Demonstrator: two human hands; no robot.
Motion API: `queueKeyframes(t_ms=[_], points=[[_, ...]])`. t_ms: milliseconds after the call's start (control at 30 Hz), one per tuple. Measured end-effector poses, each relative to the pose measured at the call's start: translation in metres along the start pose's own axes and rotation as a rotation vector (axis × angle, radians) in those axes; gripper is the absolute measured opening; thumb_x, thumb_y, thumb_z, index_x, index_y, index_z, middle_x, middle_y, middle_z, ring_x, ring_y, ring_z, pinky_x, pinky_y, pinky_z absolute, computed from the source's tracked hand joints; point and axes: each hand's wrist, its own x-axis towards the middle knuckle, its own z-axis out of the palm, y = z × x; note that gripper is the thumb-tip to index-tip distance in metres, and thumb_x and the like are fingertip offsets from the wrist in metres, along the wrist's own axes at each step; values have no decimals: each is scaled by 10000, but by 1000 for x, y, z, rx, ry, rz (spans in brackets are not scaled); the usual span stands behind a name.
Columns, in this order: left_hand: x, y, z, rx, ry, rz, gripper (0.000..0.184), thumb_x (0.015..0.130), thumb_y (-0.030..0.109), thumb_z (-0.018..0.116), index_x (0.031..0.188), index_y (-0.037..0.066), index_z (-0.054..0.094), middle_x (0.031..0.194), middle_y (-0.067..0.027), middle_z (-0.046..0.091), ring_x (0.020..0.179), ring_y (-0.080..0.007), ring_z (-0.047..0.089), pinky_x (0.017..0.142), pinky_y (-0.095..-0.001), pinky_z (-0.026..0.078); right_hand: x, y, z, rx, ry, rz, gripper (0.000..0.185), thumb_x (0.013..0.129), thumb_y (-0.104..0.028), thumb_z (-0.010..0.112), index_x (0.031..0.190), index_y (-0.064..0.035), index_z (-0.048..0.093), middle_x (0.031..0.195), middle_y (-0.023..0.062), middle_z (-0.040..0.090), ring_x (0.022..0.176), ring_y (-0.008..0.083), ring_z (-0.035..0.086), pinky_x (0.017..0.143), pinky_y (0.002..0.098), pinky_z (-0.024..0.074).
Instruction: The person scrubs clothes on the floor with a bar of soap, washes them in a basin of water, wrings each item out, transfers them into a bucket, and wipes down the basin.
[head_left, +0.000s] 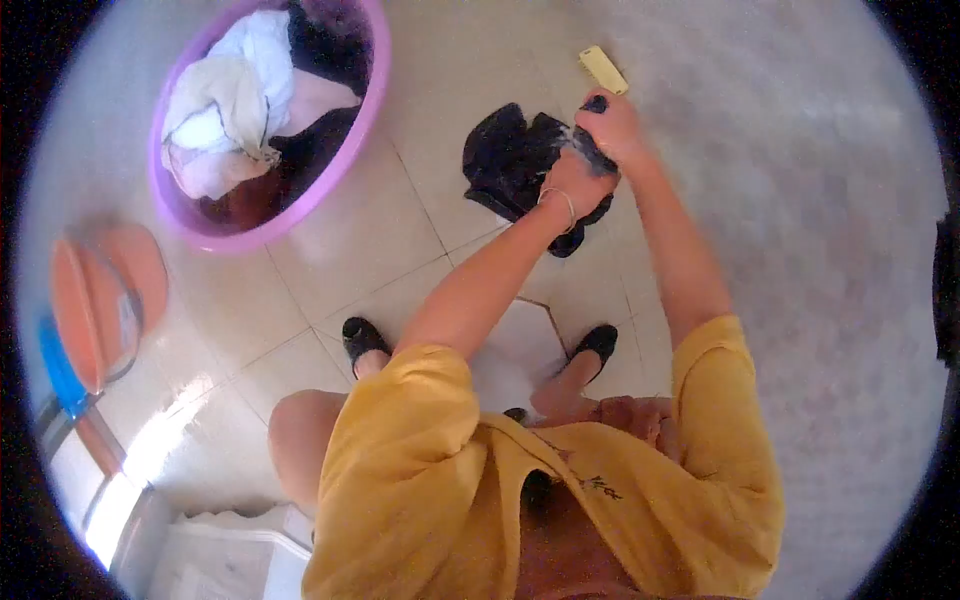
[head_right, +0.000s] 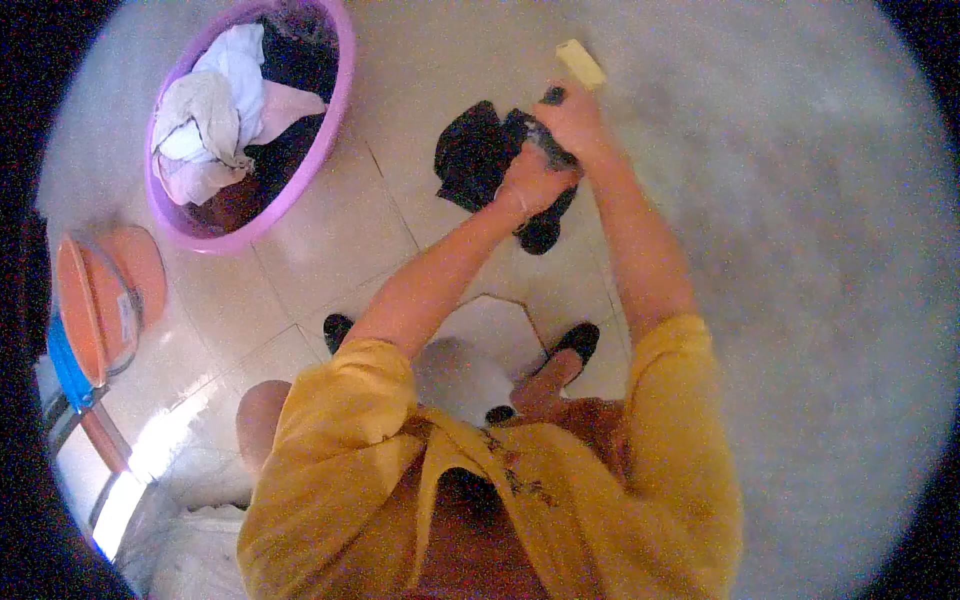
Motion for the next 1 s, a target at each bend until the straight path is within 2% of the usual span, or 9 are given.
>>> queueKeyframes(t_ms=[67, 300, 367, 433, 533, 600, 700, 900, 1000], points=[[0, 14, 3, 138, -196, -1, 668, 657, 326, 633, 1103, -61, 320, 1028, -228, 514, 936, -299, 542, 767, -367, 444, -2, 9, 6, -360, 351, -16, 295, 600, -233, 660, 820, -49, 591, 776, 101, 587, 751, 186, 558, 709, 292, 434], [-8, 7, 6, 310, 193, -43, 466, 672, 265, 594, 1002, -32, 452, 925, -202, 552, 828, -337, 558, 692, -374, 457, -23, 12, -4, 291, 182, 105, 350, 587, -232, 721, 844, -55, 562, 731, 44, 562, 720, 136, 534, 677, 268, 437], [7, -5, 7, -40, 441, 331, 415, 712, 210, 552, 1037, -27, 451, 952, -190, 553, 824, -288, 562, 733, -335, 441, -25, 7, -18, 218, 297, -114, 361, 574, -258, 734, 813, -57, 552, 789, 38, 583, 737, 167, 547, 682, 310, 443], [12, 10, -23, -1021, -56, 122, 403, 813, 304, 417, 1112, 41, 482, 1029, -104, 550, 964, -225, 504, 820, -338, 385, -41, -32, -39, 258, 287, 21, 293, 598, -184, 712, 801, -59, 541, 842, 62, 567, 776, 163, 538, 668, 294, 445], [-9, 49, -59, -1128, -211, -272, 504, 824, 466, 377, 1092, 58, 502, 1019, -97, 553, 962, -220, 506, 845, -377, 383, -58, -61, -58, -11, 430, -610, 208, 633, -147, 667, 781, -70, 543, 876, 80, 551, 813, 172, 533, 667, 288, 446], [-14, 56, -72, -1614, -516, -344, 552, 805, 546, 372, 1019, 64, 536, 988, -95, 564, 924, -217, 529, 851, -412, 396, -79, -84, -67, -265, 134, -1069, 188, 653, -22, 643, 778, -59, 508, 895, 82, 503, 811, 188, 554, 704, 303, 444], [-16, 63, -71, -1686, -429, -192, 554, 737, 585, 463, 947, 75, 514, 945, -90, 558, 859, -232, 543, 804, -370, 433, -92, -84, -65, -6, 153, -1145, 183, 672, -6, 616, 781, -66, 480, 913, 100, 491, 891, 258, 547, 740, 354, 443], [-35, 106, -53, -1837, -35, 125, 316, 743, 172, 582, 1016, 41, 493, 897, -82, 568, 820, -204, 552, 770, -346, 443, -98, -65, -48, 1265, 593, -495, 32, 781, -76, 498, 789, -62, 469, 941, 117, 514, 859, 284, 559, 757, 408, 461], [-41, 116, -55, -1076, 330, 400, 372, 652, 54, 609, 1014, 33, 524, 862, -67, 580, 775, -189, 554, 731, -287, 445, -80, -34, -45, 1659, 248, 20, 290, 827, -263, 412, 877, -12, 549, 847, 115, 590, 821, 208, 568, 741, 338, 471]])
